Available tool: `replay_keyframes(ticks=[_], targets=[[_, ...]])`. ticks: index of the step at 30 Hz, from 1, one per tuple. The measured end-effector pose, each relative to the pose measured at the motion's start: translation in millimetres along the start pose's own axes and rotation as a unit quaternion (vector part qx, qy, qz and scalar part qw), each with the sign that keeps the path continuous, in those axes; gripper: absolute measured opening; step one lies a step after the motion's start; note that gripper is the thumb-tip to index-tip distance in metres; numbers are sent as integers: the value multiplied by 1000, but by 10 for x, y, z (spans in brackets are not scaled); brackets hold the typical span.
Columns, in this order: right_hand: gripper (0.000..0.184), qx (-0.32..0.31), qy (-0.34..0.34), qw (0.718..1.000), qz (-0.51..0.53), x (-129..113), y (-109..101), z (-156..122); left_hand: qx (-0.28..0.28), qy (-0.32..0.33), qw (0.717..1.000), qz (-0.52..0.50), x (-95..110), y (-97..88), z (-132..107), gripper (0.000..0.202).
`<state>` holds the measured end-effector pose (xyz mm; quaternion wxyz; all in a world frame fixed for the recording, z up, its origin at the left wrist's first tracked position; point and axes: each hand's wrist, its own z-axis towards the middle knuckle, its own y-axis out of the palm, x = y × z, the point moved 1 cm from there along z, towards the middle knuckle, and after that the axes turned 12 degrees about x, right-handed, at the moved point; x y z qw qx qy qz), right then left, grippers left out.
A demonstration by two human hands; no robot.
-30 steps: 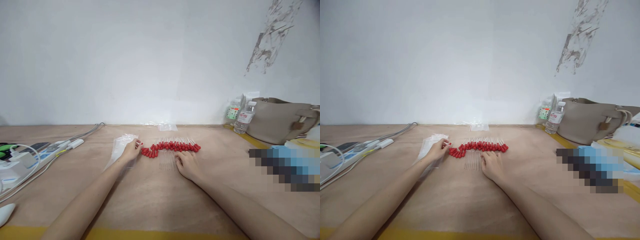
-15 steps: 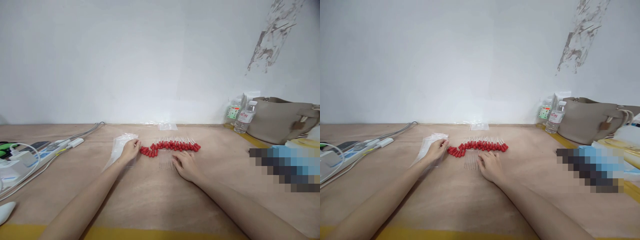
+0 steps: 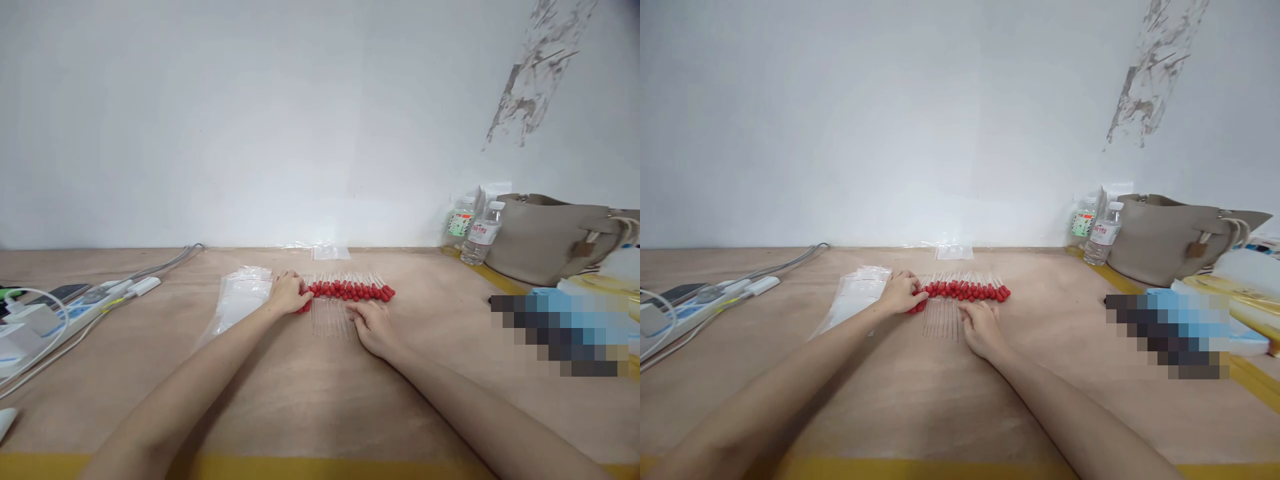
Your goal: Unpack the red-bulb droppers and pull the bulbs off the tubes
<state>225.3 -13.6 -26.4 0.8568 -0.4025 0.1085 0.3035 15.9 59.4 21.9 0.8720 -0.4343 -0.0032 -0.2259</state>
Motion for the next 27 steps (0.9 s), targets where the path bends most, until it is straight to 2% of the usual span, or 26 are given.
replay_keyframes(ticks=[4,7,10,15,21,24,27], targets=[[30,1,-2,1000,0,-26,-6,0,36,-59,998,0,-8,-20,-10,21],[29,-7,-15,1000,9,-67,-32,-1,69,-102,992,2,-48,-105,-67,25],[30,-24,-29,999,22,-110,-84,-12,117,-118,986,-29,-92,-203,-182,22],[37,-79,-82,993,13,-114,-139,-62,191,-82,971,-120,-75,-244,-499,19],[41,-95,-109,989,-25,-61,-71,-81,166,4,969,-181,93,-217,-740,13],[39,-54,-104,993,-2,-51,-57,-65,151,58,971,-176,142,-245,-750,11],[36,74,-63,994,43,-42,-100,-38,144,93,972,-159,155,-265,-748,11]])
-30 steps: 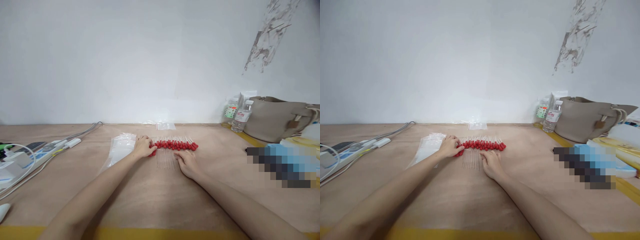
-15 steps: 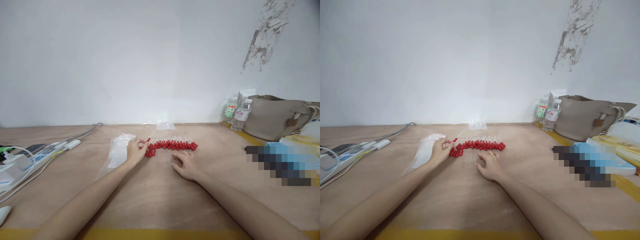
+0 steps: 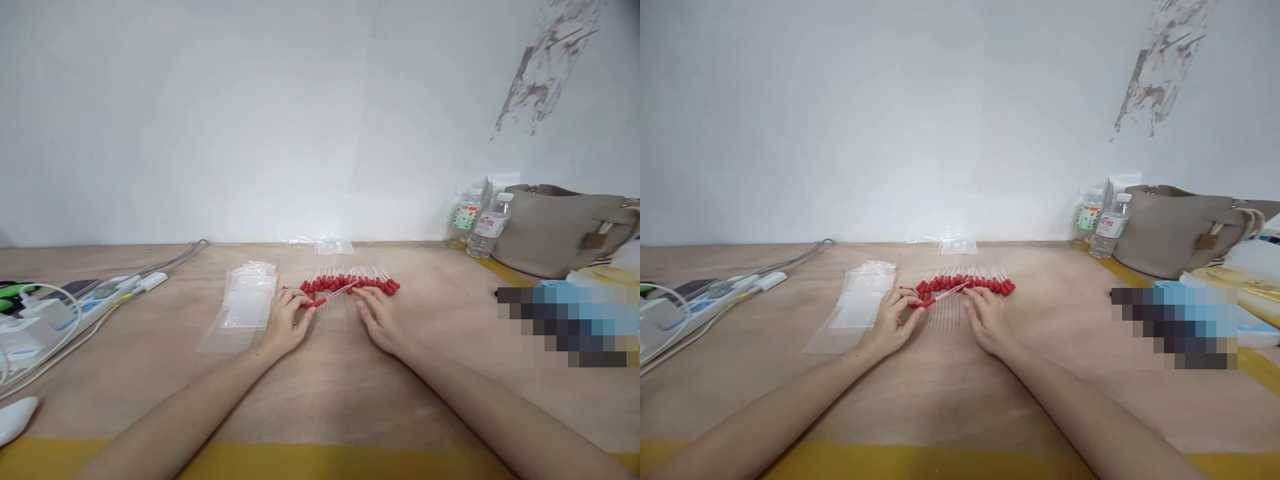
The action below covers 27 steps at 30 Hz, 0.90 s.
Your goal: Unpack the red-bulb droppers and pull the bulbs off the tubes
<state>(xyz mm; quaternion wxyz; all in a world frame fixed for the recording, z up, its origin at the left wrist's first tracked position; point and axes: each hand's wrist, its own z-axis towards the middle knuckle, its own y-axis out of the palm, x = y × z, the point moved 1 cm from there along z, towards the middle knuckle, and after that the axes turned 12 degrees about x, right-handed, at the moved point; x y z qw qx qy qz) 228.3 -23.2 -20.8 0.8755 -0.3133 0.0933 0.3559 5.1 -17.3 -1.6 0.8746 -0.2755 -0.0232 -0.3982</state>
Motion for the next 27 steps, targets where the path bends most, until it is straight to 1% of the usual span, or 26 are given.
replay_keyframes(ticks=[1,2,3,4,7,9,10,13,15,17,18,22,27], targets=[[36,42,8,999,3,-1,-19,10,-4,9,1000,5,3,-2,-1,11],[36,71,5,997,-1,-6,-35,18,-9,17,1000,9,7,-2,-5,11],[37,82,-10,997,-10,-17,-45,24,-14,23,1000,13,11,-1,-10,11],[36,77,-35,996,-22,-32,-49,28,-20,29,999,17,16,0,-16,12],[33,14,-122,991,-54,-89,-21,25,-38,46,998,24,31,4,-32,13],[30,-15,-157,985,-65,-118,12,18,-47,55,997,24,43,5,-38,13],[29,-20,-168,983,-67,-127,26,16,-49,58,997,23,51,5,-38,13],[23,-17,-187,980,-66,-135,56,11,-55,61,997,13,92,10,-28,14],[21,-17,-196,978,-63,-138,68,7,-62,69,996,5,133,23,-16,19],[21,-18,-201,978,-60,-150,80,1,-73,92,993,2,172,47,-6,26],[20,-17,-204,977,-56,-159,87,-4,-76,107,991,3,187,62,-3,27],[20,-22,-214,976,-28,-197,106,-25,-78,151,985,14,208,101,0,17],[19,-23,-239,971,-3,-197,86,-40,-92,172,980,40,226,59,-6,19]])
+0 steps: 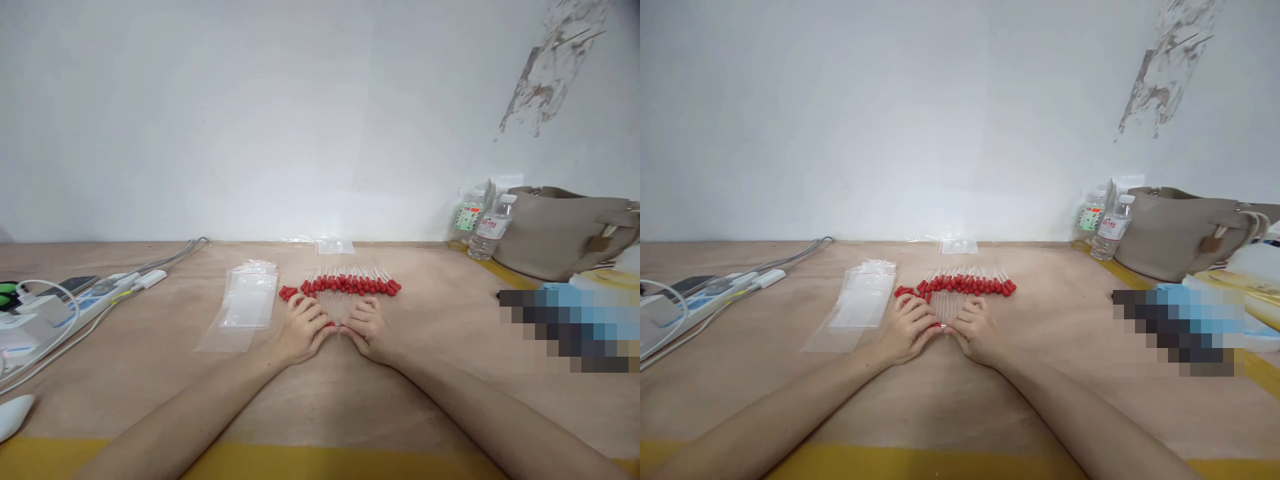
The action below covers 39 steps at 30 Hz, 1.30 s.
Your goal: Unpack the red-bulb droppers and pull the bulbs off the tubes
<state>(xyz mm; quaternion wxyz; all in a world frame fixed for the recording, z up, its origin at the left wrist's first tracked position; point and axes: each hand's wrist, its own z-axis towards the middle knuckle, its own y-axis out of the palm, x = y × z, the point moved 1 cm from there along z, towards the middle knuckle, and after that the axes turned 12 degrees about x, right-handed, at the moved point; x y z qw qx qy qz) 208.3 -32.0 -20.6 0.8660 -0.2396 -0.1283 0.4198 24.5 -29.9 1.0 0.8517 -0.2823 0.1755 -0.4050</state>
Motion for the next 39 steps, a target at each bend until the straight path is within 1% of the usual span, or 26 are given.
replay_keyframes(ticks=[4,8,11,13,15,17,19,21,23,26,29,31,34,39], targets=[[17,8,-25,999,-21,8,-17,-15,-25,-10,1000,3,21,-24,1,22],[15,23,-33,998,-38,21,-62,-25,-48,-33,998,-10,3,-26,-14,25],[15,31,-16,998,-44,87,-136,-40,-41,-50,998,-13,-79,-53,-57,24],[17,38,29,997,-56,173,-181,-59,-17,-81,996,-18,-180,-79,-89,22],[21,37,100,991,-82,270,-195,-79,19,-128,991,-41,-310,-102,-105,21],[25,19,169,979,-112,340,-173,-94,63,-181,980,-58,-458,-116,-102,20],[28,-10,221,967,-128,361,-129,-95,91,-239,966,-42,-616,-122,-88,21],[27,-38,258,956,-131,339,-84,-81,91,-296,951,-7,-770,-120,-79,22],[22,-57,279,949,-135,295,-52,-60,76,-349,934,19,-905,-111,-81,25],[17,-67,277,948,-141,232,-23,-31,60,-403,913,31,-1042,-88,-91,31],[18,-69,252,956,-134,189,5,-15,33,-429,901,55,-1105,-63,-104,31],[20,-70,238,960,-126,166,22,-6,7,-436,897,74,-1125,-47,-116,30],[21,-73,233,963,-116,133,38,13,-22,-436,896,76,-1155,-21,-145,28],[21,-85,215,967,-108,92,38,38,-33,-431,898,81,-1210,9,-186,29]])
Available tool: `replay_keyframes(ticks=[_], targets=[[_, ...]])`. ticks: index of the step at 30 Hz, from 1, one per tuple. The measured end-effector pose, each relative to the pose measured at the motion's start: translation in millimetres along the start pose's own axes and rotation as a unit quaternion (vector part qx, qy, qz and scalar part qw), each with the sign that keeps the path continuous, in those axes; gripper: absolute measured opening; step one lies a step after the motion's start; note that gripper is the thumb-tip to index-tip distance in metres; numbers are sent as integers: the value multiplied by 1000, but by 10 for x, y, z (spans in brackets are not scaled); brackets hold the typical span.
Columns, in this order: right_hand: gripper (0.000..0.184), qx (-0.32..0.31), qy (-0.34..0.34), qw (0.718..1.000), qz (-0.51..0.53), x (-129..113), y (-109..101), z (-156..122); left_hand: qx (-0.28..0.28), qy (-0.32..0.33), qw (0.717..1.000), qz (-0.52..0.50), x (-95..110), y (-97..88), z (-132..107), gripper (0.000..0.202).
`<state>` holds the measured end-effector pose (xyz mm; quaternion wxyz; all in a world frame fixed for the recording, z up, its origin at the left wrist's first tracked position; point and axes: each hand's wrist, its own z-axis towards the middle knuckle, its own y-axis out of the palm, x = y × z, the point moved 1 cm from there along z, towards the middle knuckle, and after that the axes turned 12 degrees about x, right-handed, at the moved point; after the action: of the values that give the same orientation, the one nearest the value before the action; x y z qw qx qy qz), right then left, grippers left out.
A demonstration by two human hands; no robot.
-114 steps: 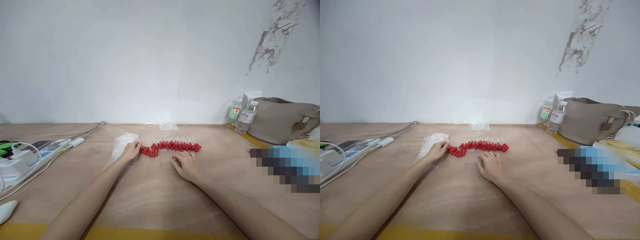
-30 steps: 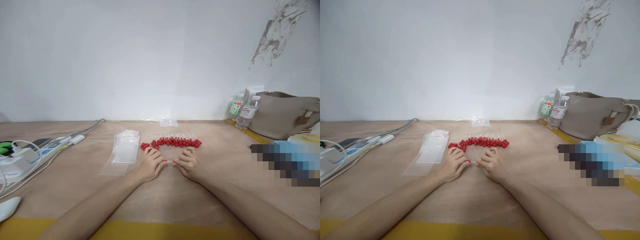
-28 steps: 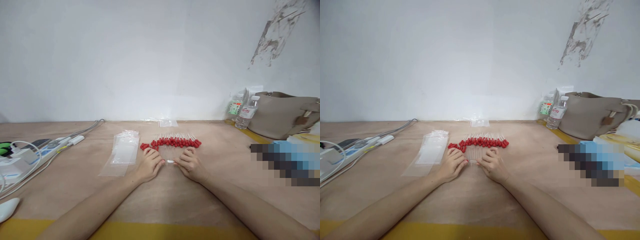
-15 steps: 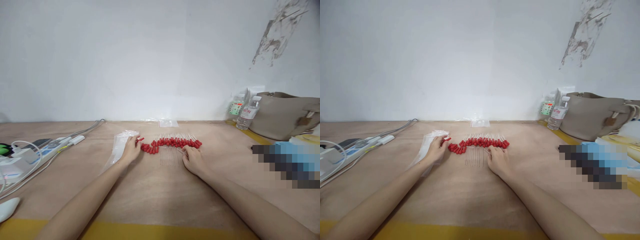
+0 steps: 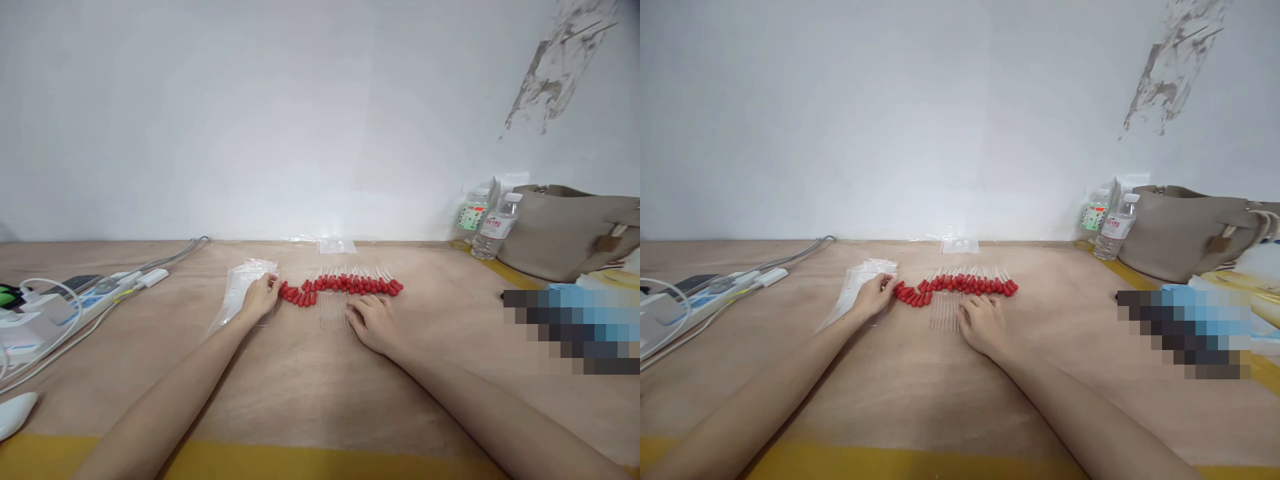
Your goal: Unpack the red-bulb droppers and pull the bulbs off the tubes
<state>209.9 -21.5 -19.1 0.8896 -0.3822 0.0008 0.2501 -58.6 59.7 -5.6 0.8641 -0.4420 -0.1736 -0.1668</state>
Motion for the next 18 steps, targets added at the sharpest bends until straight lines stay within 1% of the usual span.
replay_keyframes(ticks=[5,9,12,14,16,18], targets=[[22,2,-9,1000,22,22,16,-12,5,12,1000,17,-23,-3,12,30],[23,10,-9,999,35,53,30,-22,13,25,999,30,19,-57,5,29],[23,12,-1,999,43,64,28,-24,29,44,998,38,127,-139,-13,30],[23,11,8,999,47,70,27,-25,30,63,997,44,235,-177,-14,27],[23,11,16,999,50,79,32,-27,15,76,996,50,355,-171,20,23],[23,17,23,998,54,91,38,-31,-10,73,995,61,465,-106,103,20]])
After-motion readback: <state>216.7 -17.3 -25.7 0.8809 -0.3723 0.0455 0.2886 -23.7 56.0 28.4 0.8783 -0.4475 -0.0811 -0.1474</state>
